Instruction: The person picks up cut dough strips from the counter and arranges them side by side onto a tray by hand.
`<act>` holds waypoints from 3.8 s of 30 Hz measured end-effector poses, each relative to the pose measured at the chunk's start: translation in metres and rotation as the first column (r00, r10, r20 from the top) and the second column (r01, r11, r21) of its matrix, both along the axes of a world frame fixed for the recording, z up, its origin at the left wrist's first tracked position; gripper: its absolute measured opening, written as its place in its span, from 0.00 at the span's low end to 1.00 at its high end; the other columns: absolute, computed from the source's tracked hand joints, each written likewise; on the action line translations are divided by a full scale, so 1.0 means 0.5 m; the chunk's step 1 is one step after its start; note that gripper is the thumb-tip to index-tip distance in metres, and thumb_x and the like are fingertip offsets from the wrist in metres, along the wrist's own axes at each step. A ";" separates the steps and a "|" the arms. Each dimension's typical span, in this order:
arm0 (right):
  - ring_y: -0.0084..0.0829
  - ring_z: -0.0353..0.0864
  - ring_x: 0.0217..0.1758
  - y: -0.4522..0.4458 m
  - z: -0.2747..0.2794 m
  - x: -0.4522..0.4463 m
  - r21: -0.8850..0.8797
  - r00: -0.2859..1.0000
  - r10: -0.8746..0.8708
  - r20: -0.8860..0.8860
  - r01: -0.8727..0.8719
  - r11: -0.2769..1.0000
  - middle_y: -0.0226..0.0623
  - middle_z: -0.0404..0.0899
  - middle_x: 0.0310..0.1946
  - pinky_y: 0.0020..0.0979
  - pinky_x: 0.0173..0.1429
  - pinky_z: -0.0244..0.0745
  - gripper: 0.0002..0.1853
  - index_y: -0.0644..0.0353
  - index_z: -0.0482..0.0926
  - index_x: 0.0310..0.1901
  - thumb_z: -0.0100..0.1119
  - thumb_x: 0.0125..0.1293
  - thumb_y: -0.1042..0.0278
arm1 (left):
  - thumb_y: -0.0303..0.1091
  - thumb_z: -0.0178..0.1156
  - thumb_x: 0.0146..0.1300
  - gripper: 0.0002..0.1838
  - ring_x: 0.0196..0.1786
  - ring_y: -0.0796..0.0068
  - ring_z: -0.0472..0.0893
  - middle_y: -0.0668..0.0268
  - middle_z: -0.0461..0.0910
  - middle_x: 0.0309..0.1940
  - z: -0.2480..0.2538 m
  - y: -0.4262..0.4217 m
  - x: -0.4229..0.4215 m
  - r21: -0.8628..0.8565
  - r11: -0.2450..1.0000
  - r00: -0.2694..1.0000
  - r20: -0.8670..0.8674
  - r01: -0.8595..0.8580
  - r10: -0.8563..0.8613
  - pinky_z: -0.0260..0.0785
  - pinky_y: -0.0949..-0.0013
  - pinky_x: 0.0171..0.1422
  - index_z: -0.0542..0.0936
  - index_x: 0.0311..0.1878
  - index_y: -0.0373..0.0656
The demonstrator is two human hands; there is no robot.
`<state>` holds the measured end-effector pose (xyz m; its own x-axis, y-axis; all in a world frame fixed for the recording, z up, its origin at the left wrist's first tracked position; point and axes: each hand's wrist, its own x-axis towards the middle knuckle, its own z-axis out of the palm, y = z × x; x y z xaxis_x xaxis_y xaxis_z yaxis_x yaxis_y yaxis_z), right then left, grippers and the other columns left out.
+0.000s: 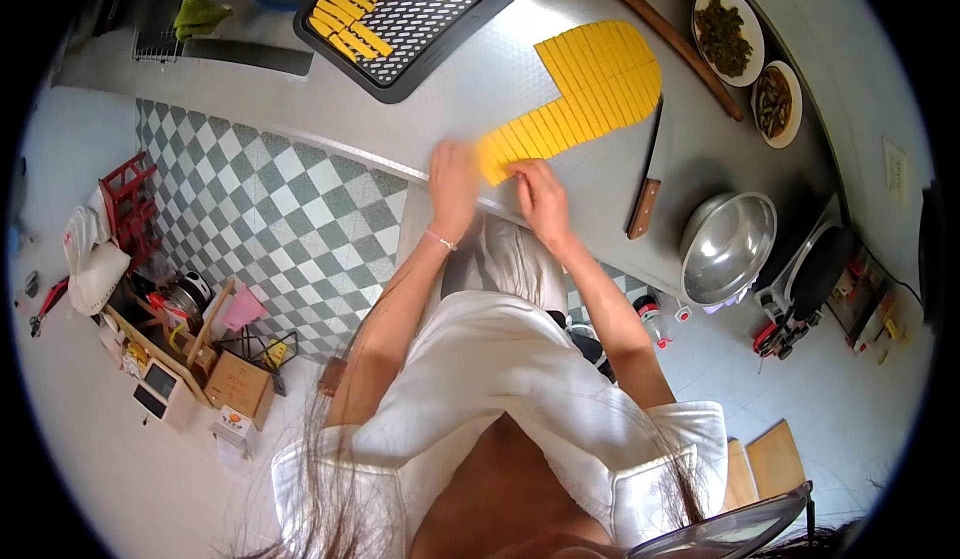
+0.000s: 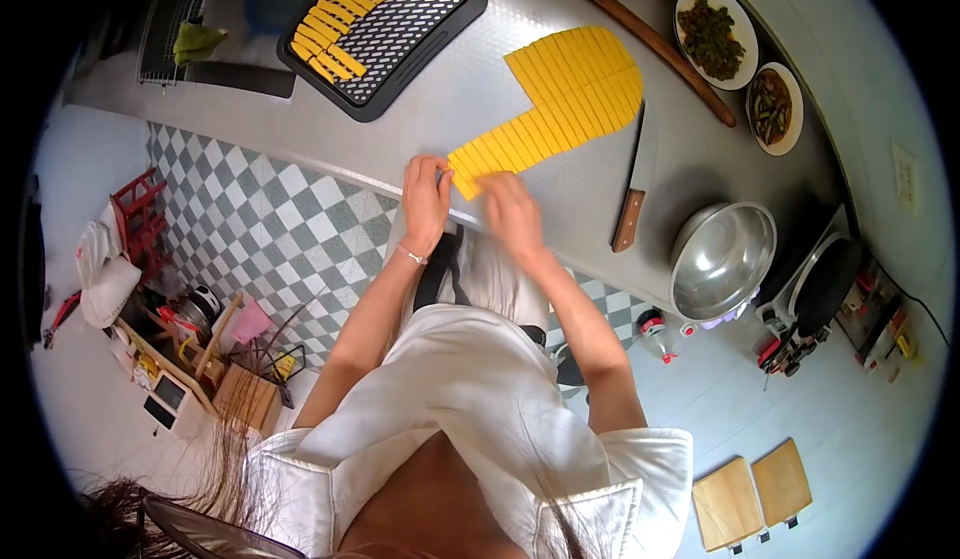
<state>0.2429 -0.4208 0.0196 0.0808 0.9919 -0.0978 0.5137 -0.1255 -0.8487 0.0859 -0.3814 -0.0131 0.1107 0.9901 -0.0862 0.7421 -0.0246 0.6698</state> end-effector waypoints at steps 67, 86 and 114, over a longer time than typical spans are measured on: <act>0.46 0.82 0.37 0.490 -0.061 -0.269 -0.062 0.994 -0.089 -0.063 0.085 0.994 0.47 0.80 0.37 0.38 0.42 0.77 0.06 0.65 0.79 0.40 0.63 0.60 0.78 | 0.27 0.60 0.61 0.07 0.45 0.49 0.79 0.52 0.78 0.39 0.019 0.510 -0.221 -0.067 0.995 0.996 0.059 0.068 -0.064 0.73 0.54 0.49 0.76 0.42 0.38; 0.44 0.82 0.38 0.448 -0.050 -0.239 -0.153 0.998 -0.040 0.042 0.046 0.987 0.39 0.79 0.40 0.41 0.41 0.78 0.08 0.59 0.81 0.42 0.63 0.61 0.74 | 0.25 0.61 0.63 0.06 0.41 0.54 0.79 0.56 0.76 0.40 0.020 0.488 -0.240 0.183 0.979 0.995 0.022 0.089 -0.095 0.73 0.61 0.44 0.80 0.43 0.39; 0.40 0.81 0.36 -0.003 0.018 0.022 -0.196 0.977 -0.210 -0.035 0.200 0.960 0.42 0.80 0.36 0.33 0.41 0.76 0.05 0.63 0.80 0.42 0.55 0.66 0.78 | 0.22 0.63 0.57 0.11 0.50 0.51 0.74 0.54 0.74 0.47 0.000 0.019 0.027 -0.030 0.999 0.998 -0.051 0.030 -0.031 0.70 0.56 0.54 0.76 0.43 0.38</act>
